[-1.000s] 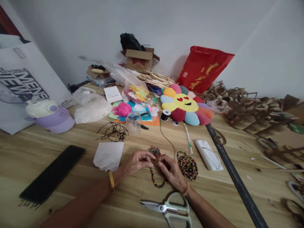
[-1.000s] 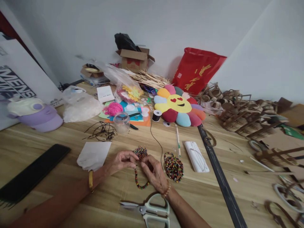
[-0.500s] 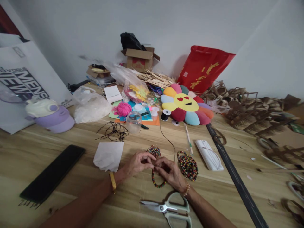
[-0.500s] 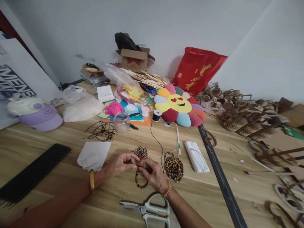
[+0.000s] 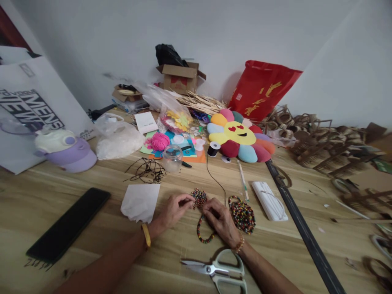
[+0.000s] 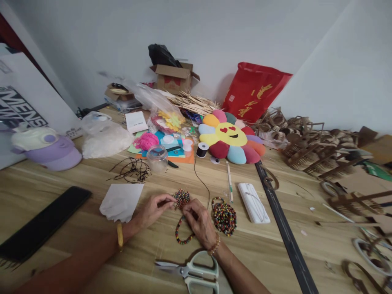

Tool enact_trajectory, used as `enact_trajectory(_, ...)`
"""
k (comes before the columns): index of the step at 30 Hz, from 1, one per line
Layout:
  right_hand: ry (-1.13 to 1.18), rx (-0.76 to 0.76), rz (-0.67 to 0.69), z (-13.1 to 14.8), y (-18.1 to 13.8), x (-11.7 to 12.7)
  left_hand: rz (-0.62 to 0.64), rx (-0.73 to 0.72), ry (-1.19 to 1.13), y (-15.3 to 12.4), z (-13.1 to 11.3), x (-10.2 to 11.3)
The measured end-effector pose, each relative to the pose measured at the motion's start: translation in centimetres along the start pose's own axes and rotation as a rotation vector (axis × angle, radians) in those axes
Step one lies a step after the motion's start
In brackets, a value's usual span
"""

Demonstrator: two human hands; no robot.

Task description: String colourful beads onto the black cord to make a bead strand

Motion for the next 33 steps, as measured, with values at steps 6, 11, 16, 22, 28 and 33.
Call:
enact_trajectory(6, -0.008, -0.085, -0.047, -0.2, 0.0, -0.2, -0.01, -0.06, 0.23, 0.1, 0.3, 0.1)
enact_trajectory(11, -0.041, -0.056, -0.029, 0.1, 0.1, -0.1, 0.092, -0.121, 0.363, 0.0, -0.5, 0.0)
enact_trajectory(16, -0.062, -0.03, 0.002, 0.5, 0.2, 0.0, 0.127, -0.135, 0.423, 0.0, -0.9, -0.2)
enact_trajectory(22, -0.044, -0.016, 0.025, 0.6, 0.3, 0.0, 0.144, -0.092, 0.458, 0.0, -1.5, -0.2)
enact_trajectory(28, -0.021, -0.045, 0.038, 0.3, 0.3, -0.1, 0.146, -0.112, 0.513, 0.1, -1.6, -0.3)
enact_trajectory(33, 0.015, -0.067, 0.038, -0.1, 0.3, 0.0, 0.15, -0.092, 0.541, 0.1, -1.5, -0.3)
Point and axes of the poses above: each hand's wrist, its own y-axis towards the middle knuckle, its own x-axis out of the back of the hand, z = x × y, the point moved 1 cm from there along y, towards the middle knuckle, and after that the axes turned 4 degrees about z, right-handed, at the moved point
